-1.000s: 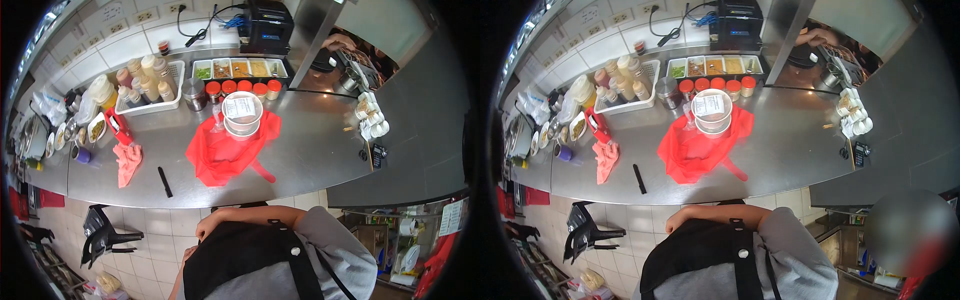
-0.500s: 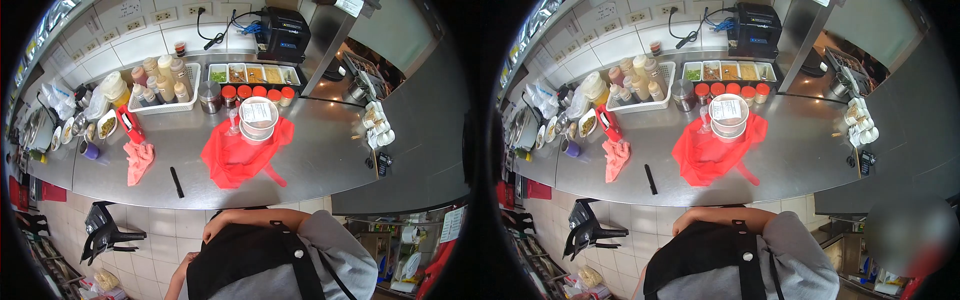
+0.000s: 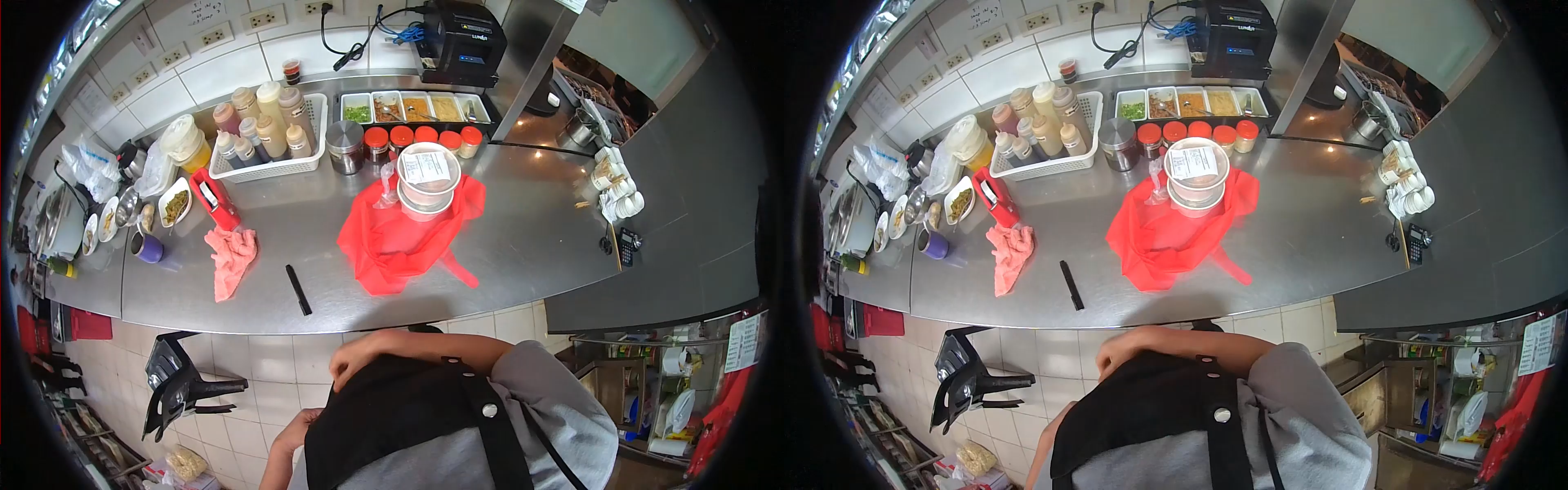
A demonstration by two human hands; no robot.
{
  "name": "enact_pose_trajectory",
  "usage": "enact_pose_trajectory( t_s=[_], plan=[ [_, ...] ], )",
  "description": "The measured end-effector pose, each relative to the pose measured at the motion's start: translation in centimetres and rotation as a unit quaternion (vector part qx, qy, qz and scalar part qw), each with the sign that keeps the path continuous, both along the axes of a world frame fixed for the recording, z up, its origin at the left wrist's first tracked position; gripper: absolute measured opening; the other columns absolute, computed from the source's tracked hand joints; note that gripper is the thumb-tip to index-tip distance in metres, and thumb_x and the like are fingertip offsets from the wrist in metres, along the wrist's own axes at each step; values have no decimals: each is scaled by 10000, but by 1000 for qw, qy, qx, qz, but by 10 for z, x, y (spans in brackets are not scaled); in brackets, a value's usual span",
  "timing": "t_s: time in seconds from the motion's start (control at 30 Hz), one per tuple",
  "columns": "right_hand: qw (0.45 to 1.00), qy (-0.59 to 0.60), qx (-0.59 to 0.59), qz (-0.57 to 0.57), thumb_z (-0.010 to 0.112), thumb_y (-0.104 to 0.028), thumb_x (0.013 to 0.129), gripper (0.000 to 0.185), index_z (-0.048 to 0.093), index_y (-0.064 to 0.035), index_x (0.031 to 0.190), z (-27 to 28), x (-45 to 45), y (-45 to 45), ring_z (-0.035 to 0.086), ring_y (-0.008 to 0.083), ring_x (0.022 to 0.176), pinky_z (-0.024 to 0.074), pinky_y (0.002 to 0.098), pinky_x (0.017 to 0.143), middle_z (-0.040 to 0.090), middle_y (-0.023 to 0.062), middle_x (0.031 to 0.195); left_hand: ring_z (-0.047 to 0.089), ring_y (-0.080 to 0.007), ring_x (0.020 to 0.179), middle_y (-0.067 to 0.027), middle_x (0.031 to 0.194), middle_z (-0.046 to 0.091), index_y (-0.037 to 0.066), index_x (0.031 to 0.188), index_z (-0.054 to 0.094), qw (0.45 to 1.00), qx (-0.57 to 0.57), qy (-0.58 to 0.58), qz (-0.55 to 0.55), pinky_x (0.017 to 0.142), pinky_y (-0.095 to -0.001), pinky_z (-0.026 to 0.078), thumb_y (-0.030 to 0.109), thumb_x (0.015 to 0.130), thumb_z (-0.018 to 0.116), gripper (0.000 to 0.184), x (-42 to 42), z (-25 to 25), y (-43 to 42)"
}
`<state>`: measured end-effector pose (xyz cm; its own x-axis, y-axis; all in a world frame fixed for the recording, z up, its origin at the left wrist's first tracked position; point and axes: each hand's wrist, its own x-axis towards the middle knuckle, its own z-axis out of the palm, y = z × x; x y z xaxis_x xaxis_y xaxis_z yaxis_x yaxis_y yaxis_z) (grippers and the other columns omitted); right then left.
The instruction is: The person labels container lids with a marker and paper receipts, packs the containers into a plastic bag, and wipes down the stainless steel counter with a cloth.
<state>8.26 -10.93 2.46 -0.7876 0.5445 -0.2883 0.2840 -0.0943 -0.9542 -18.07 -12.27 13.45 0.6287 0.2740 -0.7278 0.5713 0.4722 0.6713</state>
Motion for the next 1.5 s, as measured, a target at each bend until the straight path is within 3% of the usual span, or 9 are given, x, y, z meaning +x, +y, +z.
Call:
enact_pose_trajectory(
  t_s=[0.07, 0.17, 0.23, 0.3, 0.67, 0.77, 0.83, 1.2, 1.5],
  plan=[
    [970, -12, 112, -216, 684, -326, 890, 275, 696, -62, 966, 6, 31, 3, 632, 226, 856, 491, 368, 763, 672, 90, 896, 610, -75, 911, -6, 1079, 682, -54, 1210, 624, 996, 30, -28, -80, 848, -243, 501, 73, 931, 614, 306, -13, -22, 9],
    [720, -168, 382, -555, 637, -82, 805, 94, 646, -56, 895, 20, 103, 12, 573, 336, 916, 475, 436, 817, 598, 147, 930, 614, -77, 913, -9, 1086, 686, -53, 1219, 621, 986, -8, -139, 90, 857, -238, 496, 51, 920, 626, 317, -15, 7, -9],
    [531, -329, 491, -607, 609, -23, 769, 188, 631, -40, 955, 50, 146, 13, 563, 357, 906, 472, 475, 831, 580, 145, 963, 615, -76, 914, -7, 1086, 687, -42, 1210, 629, 992, -8, -116, 45, 850, -239, 495, 50, 918, 631, 307, -23, -6, -2],
    [445, -414, 498, -618, 597, -29, 783, 187, 623, -32, 969, 53, 183, 15, 580, 348, 878, 498, 449, 798, 581, 136, 987, 616, -76, 916, -2, 1085, 689, -20, 1193, 645, 996, -2, -70, -46, 838, -239, 493, 49, 913, 642, 287, -34, -31, 13],
    [512, -456, 449, -573, 614, -91, 813, 83, 651, -40, 866, 43, 191, 15, 602, 320, 905, 511, 401, 779, 608, 121, 914, 670, -171, 820, -50, 897, 675, 62, 987, 673, 944, 316, -93, -33, 670, -311, 521, 34, 846, 681, 144, 48, -30, 19],
    [843, -222, 236, -430, 662, -136, 820, 114, 699, -55, 891, 58, 150, -30, 627, 273, 898, 495, 379, 752, 633, 110, 847, 678, -231, 778, -90, 868, 665, 51, 946, 661, 952, 303, 2, 27, 663, -348, 525, 63, 829, 674, 119, 50, -38, 7],
    [946, -94, 82, -299, 691, -211, 860, 189, 716, -56, 966, 97, 117, -55, 641, 211, 886, 498, 348, 764, 655, 98, 891, 673, -279, 774, -121, 870, 659, 42, 938, 654, 935, 353, 29, 2, 677, -370, 525, 87, 828, 673, 120, 60, -36, 8],
    [916, -188, 163, -314, 658, -271, 830, 228, 709, -54, 881, 40, 115, -91, 644, 301, 803, 491, 420, 728, 665, 129, 828, 637, -416, 809, -193, 865, 632, 20, 876, 608, 849, 506, -42, -146, 712, -460, 511, 143, 845, 638, 130, 119, -52, 30],
    [934, -108, 122, -317, 666, -263, 848, 238, 722, -53, 944, 48, 155, -101, 673, 280, 839, 508, 401, 741, 702, 131, 883, 668, -323, 836, -167, 931, 673, 24, 1006, 598, 940, 279, 56, -189, 726, -394, 518, 149, 866, 597, 188, 127, -22, 31]
  ],
)
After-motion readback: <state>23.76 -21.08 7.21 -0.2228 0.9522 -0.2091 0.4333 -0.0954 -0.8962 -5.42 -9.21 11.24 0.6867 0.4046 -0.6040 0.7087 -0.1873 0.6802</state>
